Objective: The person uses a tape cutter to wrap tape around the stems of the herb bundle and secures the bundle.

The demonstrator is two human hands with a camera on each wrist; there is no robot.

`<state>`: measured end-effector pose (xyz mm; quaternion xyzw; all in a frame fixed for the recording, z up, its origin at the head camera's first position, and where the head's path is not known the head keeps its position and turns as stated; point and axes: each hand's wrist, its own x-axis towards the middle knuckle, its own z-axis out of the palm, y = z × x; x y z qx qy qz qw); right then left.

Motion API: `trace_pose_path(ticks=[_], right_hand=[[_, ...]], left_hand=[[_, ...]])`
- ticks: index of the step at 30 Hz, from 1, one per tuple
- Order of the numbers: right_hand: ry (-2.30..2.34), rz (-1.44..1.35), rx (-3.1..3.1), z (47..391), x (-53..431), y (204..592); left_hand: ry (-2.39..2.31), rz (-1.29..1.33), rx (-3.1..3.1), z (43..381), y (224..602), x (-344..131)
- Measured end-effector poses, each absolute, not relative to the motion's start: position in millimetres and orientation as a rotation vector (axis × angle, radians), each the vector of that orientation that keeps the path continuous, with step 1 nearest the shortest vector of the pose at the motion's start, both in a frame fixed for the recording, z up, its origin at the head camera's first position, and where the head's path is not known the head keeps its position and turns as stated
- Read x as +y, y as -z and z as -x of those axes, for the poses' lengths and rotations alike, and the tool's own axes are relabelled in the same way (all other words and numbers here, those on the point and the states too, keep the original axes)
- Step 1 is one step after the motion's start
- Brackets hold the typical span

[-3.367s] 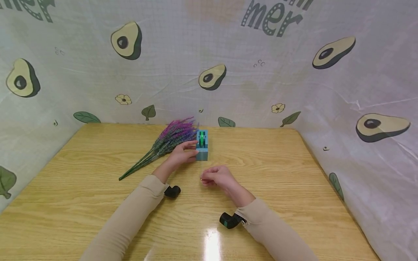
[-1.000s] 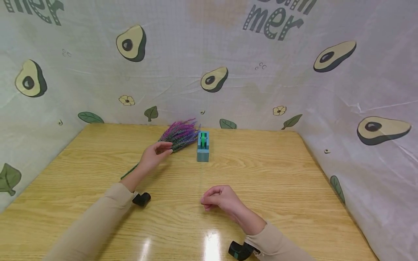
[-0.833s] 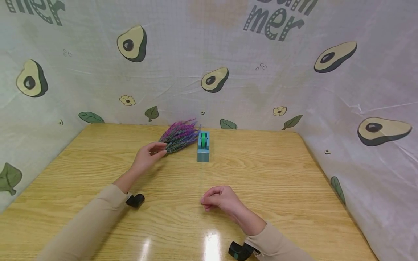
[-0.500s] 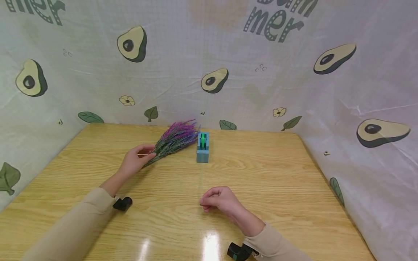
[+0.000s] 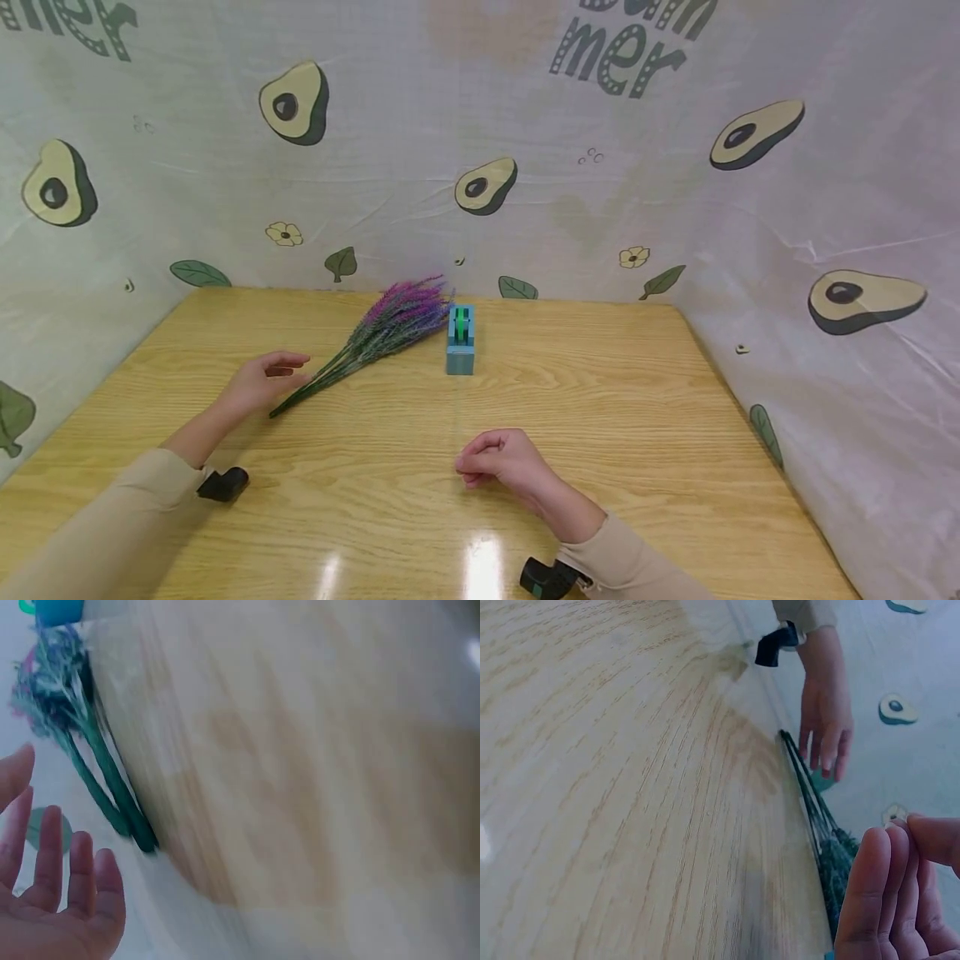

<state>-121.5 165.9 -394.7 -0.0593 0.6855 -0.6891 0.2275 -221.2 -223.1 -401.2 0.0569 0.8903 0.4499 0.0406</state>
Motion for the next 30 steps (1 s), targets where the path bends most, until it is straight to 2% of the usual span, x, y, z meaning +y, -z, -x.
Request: trace_pose_path(ticks=[11, 30], right_hand=[[1.886, 0.164, 1.884, 121.6, 165.1, 395.8], [1.886, 0.175, 1.876, 120.7, 163.7, 394.5]], left_hand=[[-1.260, -0.149, 2.676, 210.0, 403.2, -239.9], [-1.170, -0.359, 2.700, 213.5, 406.0, -237.8]])
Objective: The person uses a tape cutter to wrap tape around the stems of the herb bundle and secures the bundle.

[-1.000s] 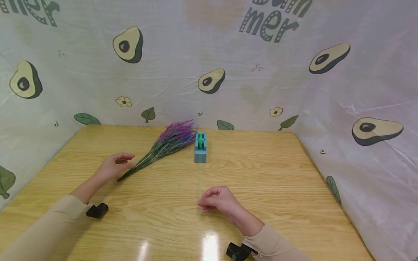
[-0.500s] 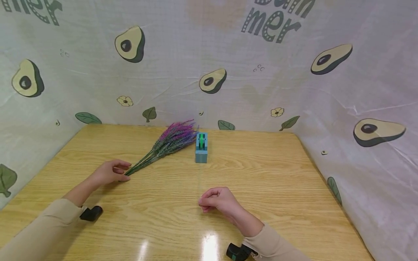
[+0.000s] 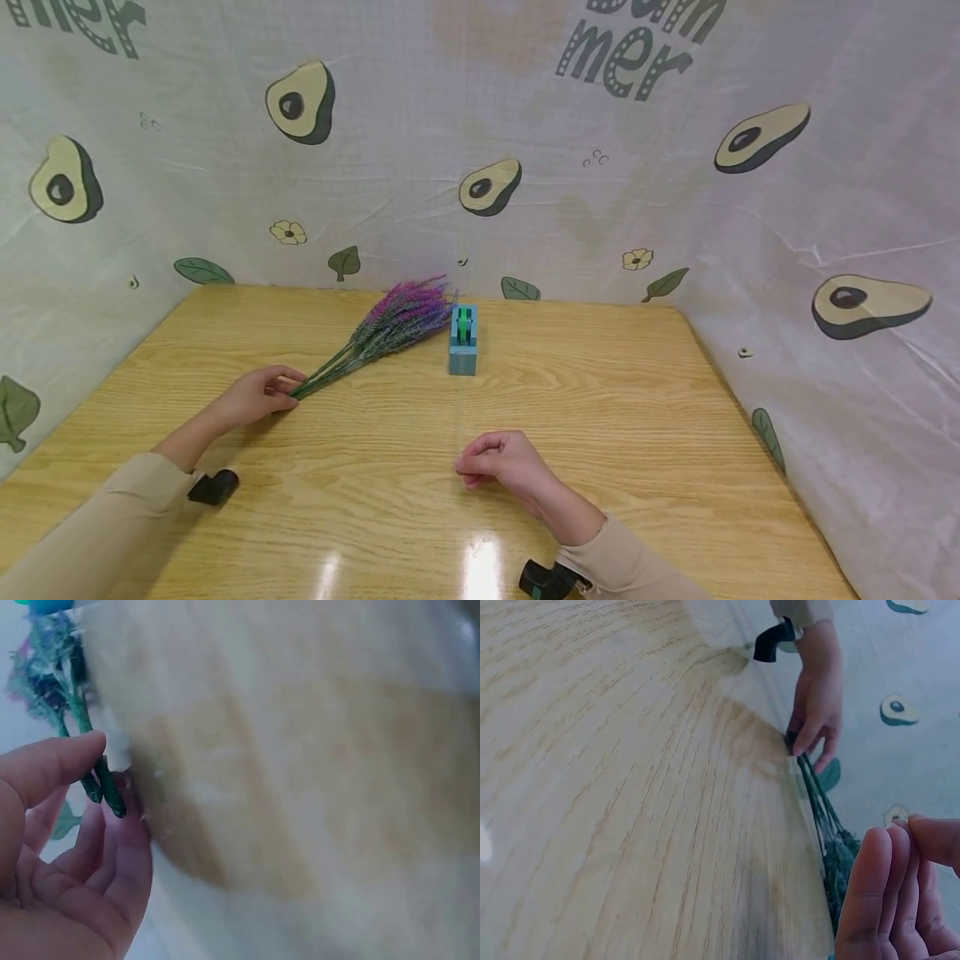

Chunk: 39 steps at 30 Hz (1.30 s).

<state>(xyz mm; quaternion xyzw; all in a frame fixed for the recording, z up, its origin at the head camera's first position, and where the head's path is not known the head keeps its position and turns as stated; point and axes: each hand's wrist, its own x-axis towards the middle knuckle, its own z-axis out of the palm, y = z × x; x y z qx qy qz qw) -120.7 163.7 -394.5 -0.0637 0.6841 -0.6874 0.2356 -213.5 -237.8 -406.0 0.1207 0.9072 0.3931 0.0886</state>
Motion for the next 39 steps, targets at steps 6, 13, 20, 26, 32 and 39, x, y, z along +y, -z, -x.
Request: trace_pose_path(ticks=[6, 13, 20, 26, 32, 39], right_hand=[[1.891, 0.164, 1.874, 120.4, 163.1, 393.8], [1.905, 0.156, 1.863, 120.4, 163.3, 392.8], [1.900, 0.157, 1.865, 120.6, 164.0, 391.3], [1.904, 0.158, 1.859, 120.3, 164.1, 390.7], [1.906, 0.170, 1.854, 120.6, 164.7, 388.8], [1.937, 0.190, 1.837, 121.9, 167.7, 385.4]], left_hand=[[-1.320, -0.309, 2.502, 210.4, 401.5, -239.9], [-1.539, -0.240, 2.194, 207.4, 404.6, -241.1], [-1.727, -0.210, 1.874, 206.9, 403.2, -243.6], [-1.832, -0.171, 1.657, 206.3, 405.3, -244.9], [-1.841, -0.128, 1.681, 203.5, 407.5, -247.0], [-1.809, -0.096, 1.763, 202.0, 406.3, -250.3]])
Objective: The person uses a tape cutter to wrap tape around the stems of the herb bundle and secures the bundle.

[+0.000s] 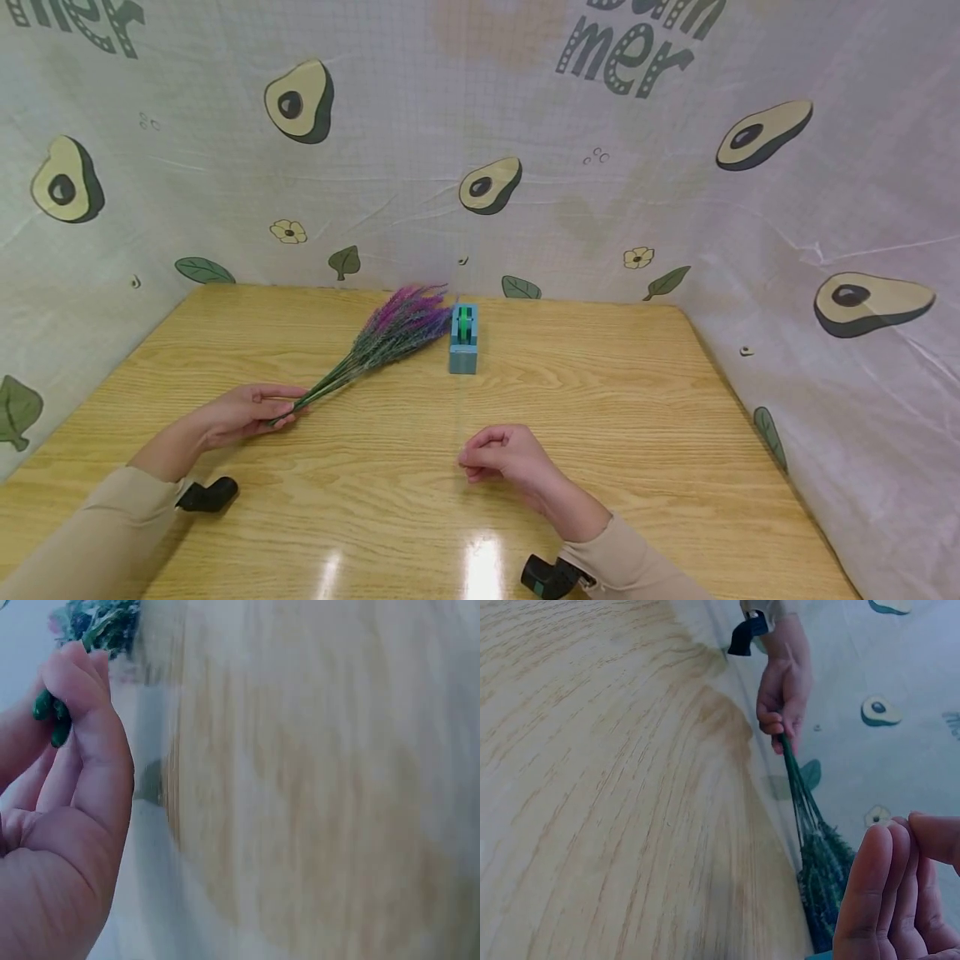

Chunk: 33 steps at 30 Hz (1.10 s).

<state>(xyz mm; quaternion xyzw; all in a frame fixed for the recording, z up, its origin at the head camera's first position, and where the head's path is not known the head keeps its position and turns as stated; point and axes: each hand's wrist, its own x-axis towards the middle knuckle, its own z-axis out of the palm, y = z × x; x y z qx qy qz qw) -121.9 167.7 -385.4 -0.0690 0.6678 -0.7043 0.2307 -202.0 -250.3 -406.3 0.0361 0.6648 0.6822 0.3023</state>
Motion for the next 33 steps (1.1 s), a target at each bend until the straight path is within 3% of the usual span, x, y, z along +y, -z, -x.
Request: trace_pose_path(ticks=[25, 33], right_hand=[[1.999, 0.289, 1.822, 128.5, 175.5, 361.8], [2.024, 0.283, 1.842, 133.5, 178.3, 343.7]], left_hand=[[-1.671, -0.109, 1.858, 181.0, 403.2, -281.5], [-1.646, -0.263, 1.785, 165.6, 401.9, -300.2]])
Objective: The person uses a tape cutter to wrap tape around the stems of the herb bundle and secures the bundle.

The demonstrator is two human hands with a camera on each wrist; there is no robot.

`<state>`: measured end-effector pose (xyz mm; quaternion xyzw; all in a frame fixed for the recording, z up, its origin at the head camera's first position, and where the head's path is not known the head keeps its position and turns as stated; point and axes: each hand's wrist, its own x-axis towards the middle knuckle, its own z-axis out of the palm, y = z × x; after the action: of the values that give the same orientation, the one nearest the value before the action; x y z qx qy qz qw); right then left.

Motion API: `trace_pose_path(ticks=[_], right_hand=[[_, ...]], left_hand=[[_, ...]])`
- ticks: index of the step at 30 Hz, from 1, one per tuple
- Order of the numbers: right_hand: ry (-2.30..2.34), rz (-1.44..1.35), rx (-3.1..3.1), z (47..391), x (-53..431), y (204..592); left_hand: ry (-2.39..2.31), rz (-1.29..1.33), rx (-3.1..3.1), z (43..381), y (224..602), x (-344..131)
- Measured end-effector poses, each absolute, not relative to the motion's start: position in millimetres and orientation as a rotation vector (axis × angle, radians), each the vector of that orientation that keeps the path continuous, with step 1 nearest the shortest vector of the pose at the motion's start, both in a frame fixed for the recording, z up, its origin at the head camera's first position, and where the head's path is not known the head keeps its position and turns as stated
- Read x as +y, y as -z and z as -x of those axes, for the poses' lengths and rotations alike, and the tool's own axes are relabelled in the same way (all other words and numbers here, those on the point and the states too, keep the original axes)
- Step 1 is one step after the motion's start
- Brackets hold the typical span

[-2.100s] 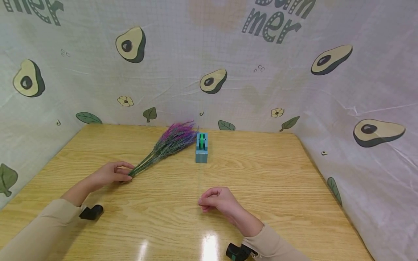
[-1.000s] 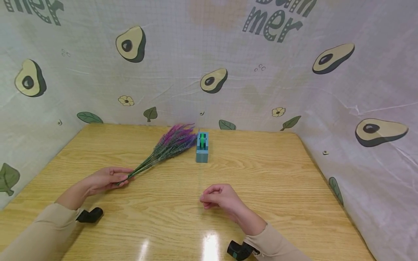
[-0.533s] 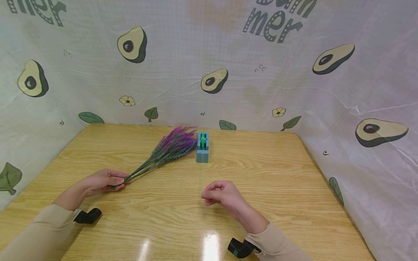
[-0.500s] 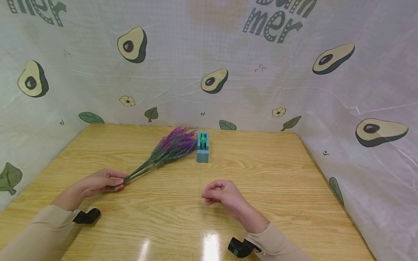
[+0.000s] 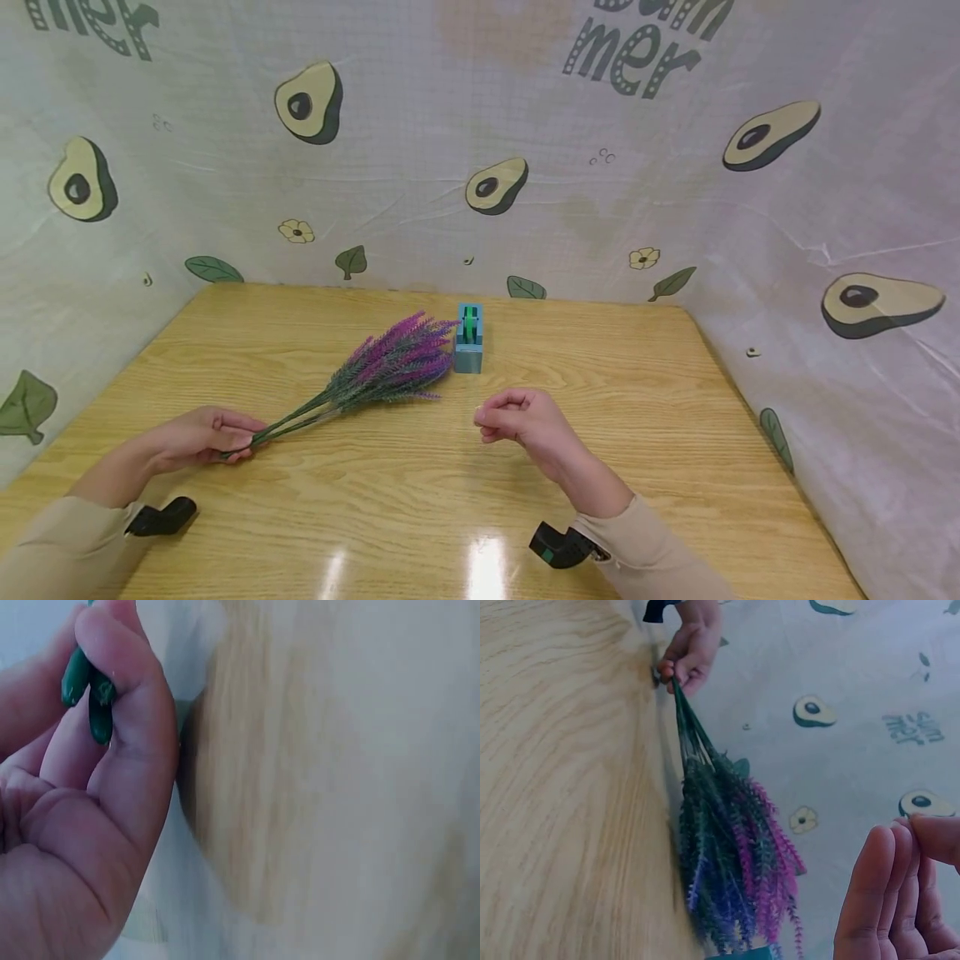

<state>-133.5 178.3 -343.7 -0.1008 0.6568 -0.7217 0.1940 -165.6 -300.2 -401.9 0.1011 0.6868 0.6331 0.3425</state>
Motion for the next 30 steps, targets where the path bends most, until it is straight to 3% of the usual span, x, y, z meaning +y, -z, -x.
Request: trace_pose_path(ticks=[14, 30], right_hand=[[2.134, 0.313, 1.745, 146.8, 181.8, 315.3], [2.139, 0.314, 1.756, 155.2, 180.7, 302.2]], left_hand=[[-1.577, -0.406, 1.709, 162.3, 404.4, -286.4], [-1.495, -0.408, 1.765, 166.3, 400.5, -220.3]])
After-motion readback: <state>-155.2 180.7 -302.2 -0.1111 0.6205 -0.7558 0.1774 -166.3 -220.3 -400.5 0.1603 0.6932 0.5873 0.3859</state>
